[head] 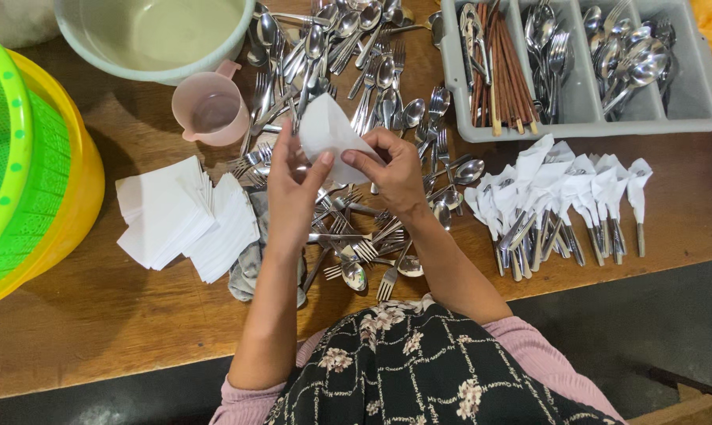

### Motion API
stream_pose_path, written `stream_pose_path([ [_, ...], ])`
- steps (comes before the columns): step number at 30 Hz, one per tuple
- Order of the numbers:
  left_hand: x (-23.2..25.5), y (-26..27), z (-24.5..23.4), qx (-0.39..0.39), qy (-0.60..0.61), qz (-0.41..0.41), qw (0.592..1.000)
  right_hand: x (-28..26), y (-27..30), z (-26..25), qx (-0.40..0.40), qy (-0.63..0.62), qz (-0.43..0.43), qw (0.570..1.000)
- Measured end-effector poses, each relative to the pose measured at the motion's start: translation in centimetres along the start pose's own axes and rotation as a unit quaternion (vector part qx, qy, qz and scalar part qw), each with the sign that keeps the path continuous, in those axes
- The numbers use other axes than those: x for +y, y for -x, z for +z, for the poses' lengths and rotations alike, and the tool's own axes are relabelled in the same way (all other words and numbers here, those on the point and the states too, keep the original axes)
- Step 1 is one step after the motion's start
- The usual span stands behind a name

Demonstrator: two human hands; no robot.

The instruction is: The person sorts cutlery and chopsticks into an organizer tray, folds paper napkins by hand, and wraps spoons and forks with the napkins.

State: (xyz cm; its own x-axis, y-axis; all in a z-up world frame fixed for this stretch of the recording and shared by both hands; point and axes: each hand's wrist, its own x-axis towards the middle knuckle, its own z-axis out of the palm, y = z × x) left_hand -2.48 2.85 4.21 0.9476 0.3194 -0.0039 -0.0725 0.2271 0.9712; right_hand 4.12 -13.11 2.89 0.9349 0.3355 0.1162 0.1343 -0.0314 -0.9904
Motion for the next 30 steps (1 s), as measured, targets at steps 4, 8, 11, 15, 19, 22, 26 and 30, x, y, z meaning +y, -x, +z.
stream_pose_path([
  [4, 0.3, 0.4, 0.6, 0.017, -0.124, 0.084, 0.989, 0.5, 0.0, -0.4, 0.006, 0.006, 0.009, 1.0],
  [8, 0.1, 0.4, 0.0, 0.036, -0.061, -0.023, 0.997, 0.9, -0.1, -0.6, -0.017, -0.093, 0.052, 0.994],
  [11, -0.3, 0.4, -1.0, 0.016, 0.071, 0.02, 0.997, 1.3, -0.2, -0.9, -0.016, -0.195, 0.123, 0.973],
  [15, -0.7, 0.2, -1.8, -0.031, -0.059, 0.151, 0.986, 2.5, -0.3, -1.3, -0.031, -0.273, 0.17, 0.946],
  [19, -0.5, 0.2, -1.7, 0.058, -0.2, 0.121, 0.97, 3.0, -0.4, -1.8, -0.011, -0.174, 0.138, 0.975],
  [22, 0.2, -0.1, -1.7, 0.126, -0.313, 0.122, 0.933, 1.5, -0.4, -1.8, 0.111, 0.148, -0.161, 0.969],
  [26, 0.9, 0.5, -1.2, 0.123, -0.359, 0.2, 0.903, -1.3, 0.6, -1.6, 0.101, 0.141, -0.172, 0.97],
  [30, 0.6, 0.8, 0.4, 0.117, -0.416, 0.302, 0.85, -2.7, 0.9, 0.3, 0.028, 0.09, -0.098, 0.991],
])
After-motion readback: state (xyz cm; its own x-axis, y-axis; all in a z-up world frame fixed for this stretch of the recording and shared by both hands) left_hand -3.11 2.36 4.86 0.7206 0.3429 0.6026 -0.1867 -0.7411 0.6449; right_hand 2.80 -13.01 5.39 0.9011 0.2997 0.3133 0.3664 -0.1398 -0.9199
